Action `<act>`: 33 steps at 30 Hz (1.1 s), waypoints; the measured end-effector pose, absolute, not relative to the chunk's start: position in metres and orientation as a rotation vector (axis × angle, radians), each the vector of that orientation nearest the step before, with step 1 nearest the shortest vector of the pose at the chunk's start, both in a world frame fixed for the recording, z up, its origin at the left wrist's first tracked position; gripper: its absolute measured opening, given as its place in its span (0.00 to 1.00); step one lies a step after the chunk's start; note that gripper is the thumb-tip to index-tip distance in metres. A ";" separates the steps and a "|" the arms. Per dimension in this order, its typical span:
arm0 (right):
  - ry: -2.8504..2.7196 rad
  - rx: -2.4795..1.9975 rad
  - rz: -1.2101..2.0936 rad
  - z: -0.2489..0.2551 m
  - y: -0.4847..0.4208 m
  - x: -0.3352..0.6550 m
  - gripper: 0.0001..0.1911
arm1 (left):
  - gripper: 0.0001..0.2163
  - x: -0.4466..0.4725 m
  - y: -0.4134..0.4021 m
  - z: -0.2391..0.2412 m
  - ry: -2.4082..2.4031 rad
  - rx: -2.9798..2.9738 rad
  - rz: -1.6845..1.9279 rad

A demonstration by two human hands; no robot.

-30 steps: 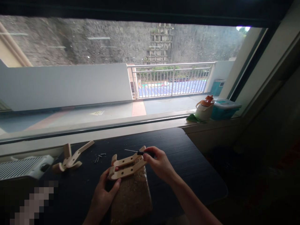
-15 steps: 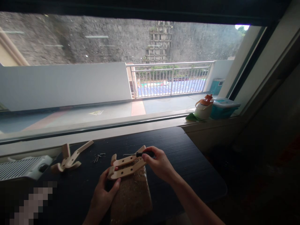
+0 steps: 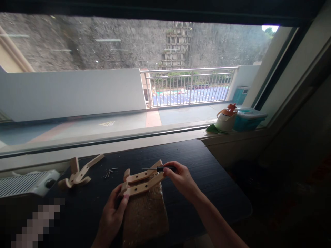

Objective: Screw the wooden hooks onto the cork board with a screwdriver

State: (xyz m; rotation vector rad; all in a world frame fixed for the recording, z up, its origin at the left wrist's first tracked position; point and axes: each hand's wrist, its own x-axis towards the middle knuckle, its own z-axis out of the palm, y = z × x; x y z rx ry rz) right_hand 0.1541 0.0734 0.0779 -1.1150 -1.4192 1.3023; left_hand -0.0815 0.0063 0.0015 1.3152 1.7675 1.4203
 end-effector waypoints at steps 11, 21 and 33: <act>-1.963 -1.171 0.749 0.103 0.066 0.140 0.09 | 0.21 -0.080 0.008 -0.003 1.767 1.346 1.416; -2.550 -0.940 0.314 0.123 0.075 0.100 0.06 | 0.20 -0.082 0.011 -0.014 1.802 1.434 1.409; -2.787 -0.791 0.143 0.140 0.084 0.085 0.08 | 0.19 -0.083 0.012 -0.018 1.790 1.481 1.414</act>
